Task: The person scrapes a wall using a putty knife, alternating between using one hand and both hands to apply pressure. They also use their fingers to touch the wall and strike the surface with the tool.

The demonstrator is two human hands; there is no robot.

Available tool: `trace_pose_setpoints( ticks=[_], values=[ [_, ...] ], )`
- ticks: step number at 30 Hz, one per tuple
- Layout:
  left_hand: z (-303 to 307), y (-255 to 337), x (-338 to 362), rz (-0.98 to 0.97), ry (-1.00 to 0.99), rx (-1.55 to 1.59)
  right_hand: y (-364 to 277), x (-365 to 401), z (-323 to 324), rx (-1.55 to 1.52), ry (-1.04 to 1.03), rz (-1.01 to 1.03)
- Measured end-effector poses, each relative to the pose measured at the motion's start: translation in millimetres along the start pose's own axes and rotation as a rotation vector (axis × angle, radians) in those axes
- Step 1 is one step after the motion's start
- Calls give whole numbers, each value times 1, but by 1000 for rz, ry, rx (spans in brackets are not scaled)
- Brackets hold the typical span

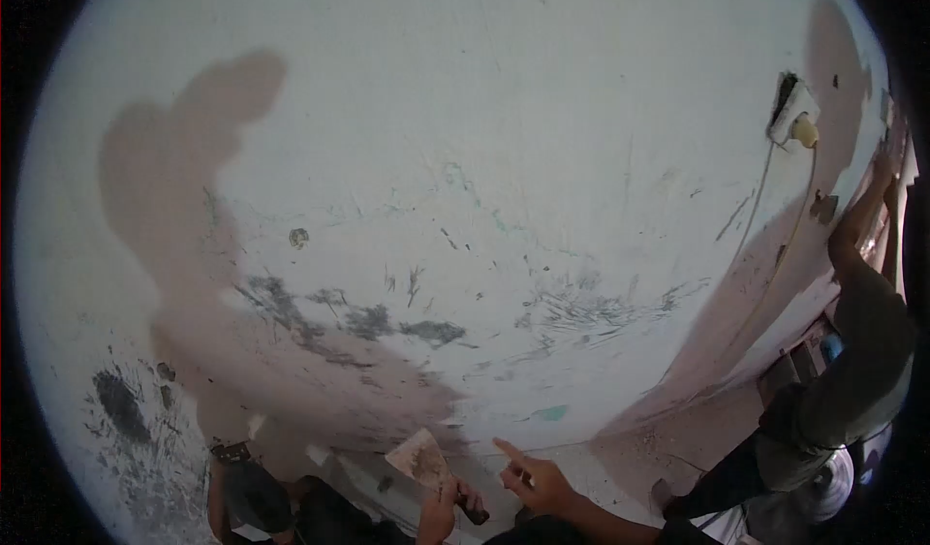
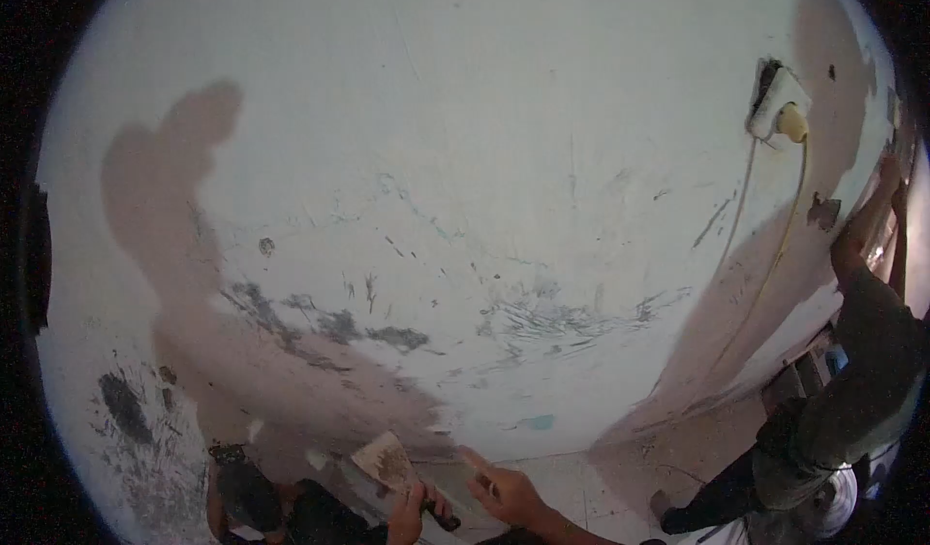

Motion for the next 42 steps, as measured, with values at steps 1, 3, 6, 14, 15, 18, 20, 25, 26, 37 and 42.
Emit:
trace_pose_setpoints(
  ticks=[1, 3, 6, 14, 15, 18, 20, 25, 26, 37, 42],
  values=[
    [-15, -16, 14, 275, -84, 304, 1, 4, 9, 14, 14, 5],
    [-42, -37, 39, 437, -248, 340, 20, 20, 18, -349, -1, -162],
    [-88, -22, 76, 700, -533, 570, 40, 46, -4, -650, -110, -130],
    [-139, 52, 58, 536, -451, 510, -19, 21, 44, -801, 148, -117],
    [-142, 64, 49, 399, -485, 467, -22, 9, 62, -853, 210, -60],
    [-160, 71, 26, 574, -651, 727, -51, -25, 105, -951, 305, 8],
    [-163, 114, -13, 511, -443, 543, -63, -42, 127, -1000, 339, 14],
    [-174, 141, -62, 295, -391, 416, -92, -72, 165, -916, 380, 197],
    [-176, 143, -66, 286, -384, 414, -92, -74, 171, -893, 434, 200],
    [-180, 150, -81, 269, -409, 428, -109, -86, 188, -879, 531, 258],
    [-167, 160, -81, 342, -428, 423, -105, -89, 178, -947, 593, 207]
  ],
)
Point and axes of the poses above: each hand's wrist, its own x-axis away from the middle knuckle, its own z-axis out of the back of the hand, y = z × x, the point moved 10 cm from there along -x, towards the middle knuckle, and after that the axes turned 3 degrees about -x, right-handed, at the moved point
